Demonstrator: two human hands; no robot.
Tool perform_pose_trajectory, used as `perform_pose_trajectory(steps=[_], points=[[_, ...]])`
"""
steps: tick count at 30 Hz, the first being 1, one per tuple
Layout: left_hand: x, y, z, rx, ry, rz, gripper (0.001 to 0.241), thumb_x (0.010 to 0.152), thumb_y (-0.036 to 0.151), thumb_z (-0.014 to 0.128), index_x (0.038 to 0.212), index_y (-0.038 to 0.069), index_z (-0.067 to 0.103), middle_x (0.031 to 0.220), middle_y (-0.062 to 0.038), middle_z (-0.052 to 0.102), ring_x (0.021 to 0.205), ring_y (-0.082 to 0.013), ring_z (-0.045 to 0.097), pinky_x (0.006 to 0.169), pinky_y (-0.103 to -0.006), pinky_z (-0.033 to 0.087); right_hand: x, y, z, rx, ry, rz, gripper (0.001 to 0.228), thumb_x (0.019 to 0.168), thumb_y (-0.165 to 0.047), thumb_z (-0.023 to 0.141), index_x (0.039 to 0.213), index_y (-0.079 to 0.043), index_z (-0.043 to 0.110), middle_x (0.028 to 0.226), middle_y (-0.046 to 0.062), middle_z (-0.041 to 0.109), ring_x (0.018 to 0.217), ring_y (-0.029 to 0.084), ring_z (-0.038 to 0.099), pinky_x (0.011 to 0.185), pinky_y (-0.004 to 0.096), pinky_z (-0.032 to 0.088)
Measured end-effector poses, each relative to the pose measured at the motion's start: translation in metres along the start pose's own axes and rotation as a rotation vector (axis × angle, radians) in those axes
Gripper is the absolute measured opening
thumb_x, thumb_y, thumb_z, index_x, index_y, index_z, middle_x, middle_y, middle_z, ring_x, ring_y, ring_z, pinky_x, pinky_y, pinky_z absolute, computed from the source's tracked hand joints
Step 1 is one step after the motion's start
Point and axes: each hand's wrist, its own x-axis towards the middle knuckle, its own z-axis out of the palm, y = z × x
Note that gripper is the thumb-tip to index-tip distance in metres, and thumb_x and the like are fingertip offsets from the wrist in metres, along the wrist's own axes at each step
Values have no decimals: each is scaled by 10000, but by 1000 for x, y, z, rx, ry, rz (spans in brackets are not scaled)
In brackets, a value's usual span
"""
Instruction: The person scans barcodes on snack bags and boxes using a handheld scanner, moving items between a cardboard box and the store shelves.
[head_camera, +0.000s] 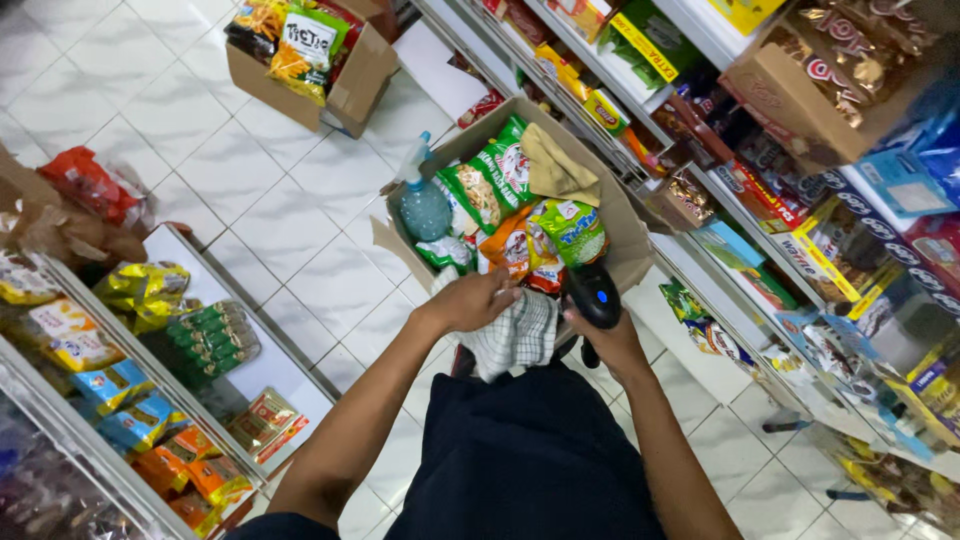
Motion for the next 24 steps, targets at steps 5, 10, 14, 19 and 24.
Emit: perform_pose_trajectory(steps=[5,10,14,19,24], points=[[12,49,23,-643,119,396,264,1021,49,690,1183,54,481,1123,-101,558,1077,-171,571,959,-315,490,-22,11,-28,49,195,49,369,880,-121,865,1158,62,704,992,114,711,845,165,661,762,334,545],[46,97,81,-1063,105,449,259,992,-35,610,1235,40,564,1245,-45,584,1277,-140,540,1078,-289,418,-47,-11,-56,234,474,-198,467,841,-127,781,1280,-56,641,1137,25,728,946,102,672,825,272,547],[64,86,114,-669,279,213,192,961,-3,612,1118,42,713,1142,-88,673,1130,-199,637,1002,-298,477,-46,-27,-75,41,659,-214,413,867,-128,816,1234,-18,660,1116,54,728,956,132,681,861,285,549],[77,58,136,-436,308,141,269,884,77,727,1153,67,742,1112,-155,722,992,-235,679,881,-340,530,-32,-20,-62,-373,606,-122,419,826,-181,880,1130,15,667,970,115,735,840,186,669,793,324,544],[68,51,146,-547,175,-108,318,906,124,695,1222,121,730,1009,-202,743,819,-302,664,758,-384,544,-28,-7,-30,-271,326,-246,400,820,-218,841,1129,-11,694,976,76,755,865,146,692,784,313,558]])
